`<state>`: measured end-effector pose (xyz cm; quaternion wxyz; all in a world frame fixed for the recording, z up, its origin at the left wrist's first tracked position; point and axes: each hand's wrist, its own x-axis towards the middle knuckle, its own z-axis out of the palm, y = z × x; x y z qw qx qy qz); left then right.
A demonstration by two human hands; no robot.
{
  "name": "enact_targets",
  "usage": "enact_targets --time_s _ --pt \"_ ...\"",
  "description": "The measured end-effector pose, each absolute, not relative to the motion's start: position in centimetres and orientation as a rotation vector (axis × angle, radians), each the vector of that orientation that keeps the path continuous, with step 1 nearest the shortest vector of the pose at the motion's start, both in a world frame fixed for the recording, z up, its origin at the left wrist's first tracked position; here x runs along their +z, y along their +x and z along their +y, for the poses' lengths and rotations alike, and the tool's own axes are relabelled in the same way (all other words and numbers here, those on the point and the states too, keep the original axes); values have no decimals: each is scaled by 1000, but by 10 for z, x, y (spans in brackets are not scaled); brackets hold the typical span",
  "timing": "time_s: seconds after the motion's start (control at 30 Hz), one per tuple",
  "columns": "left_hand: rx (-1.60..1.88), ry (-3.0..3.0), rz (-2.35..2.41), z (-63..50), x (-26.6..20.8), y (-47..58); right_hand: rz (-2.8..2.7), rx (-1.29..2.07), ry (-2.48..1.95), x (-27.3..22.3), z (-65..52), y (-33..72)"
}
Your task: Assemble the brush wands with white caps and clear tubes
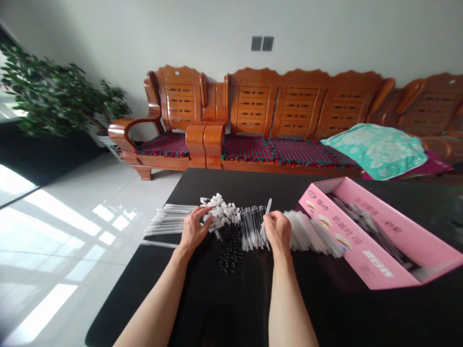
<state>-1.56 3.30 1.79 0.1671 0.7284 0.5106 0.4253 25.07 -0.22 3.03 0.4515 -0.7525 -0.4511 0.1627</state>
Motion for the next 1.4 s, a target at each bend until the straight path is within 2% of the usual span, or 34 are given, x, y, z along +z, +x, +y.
enact_targets --time_s 0.13,0.37,0.6,0.83,1.0,1.23,1.4 --pt "1159 2024 1381 31 21 -13 -990 646 -1781 24 0 240" --pt "1077 1964 1362 22 30 1 -921 709 -1688 16 5 241" --pt "812 2101 1322 11 43 57 -894 619 -1720 9 9 246" --pt "490 2181 1642 16 41 107 -948 504 -1740 10 8 244" --pt "348 2206 1702 18 36 119 -909 478 -1734 10 8 243" --pt "407 2105 1728 19 32 121 -881 494 -1662 3 10 244" --pt "735 1843 1578 23 32 98 -751 649 -1457 6 11 238"
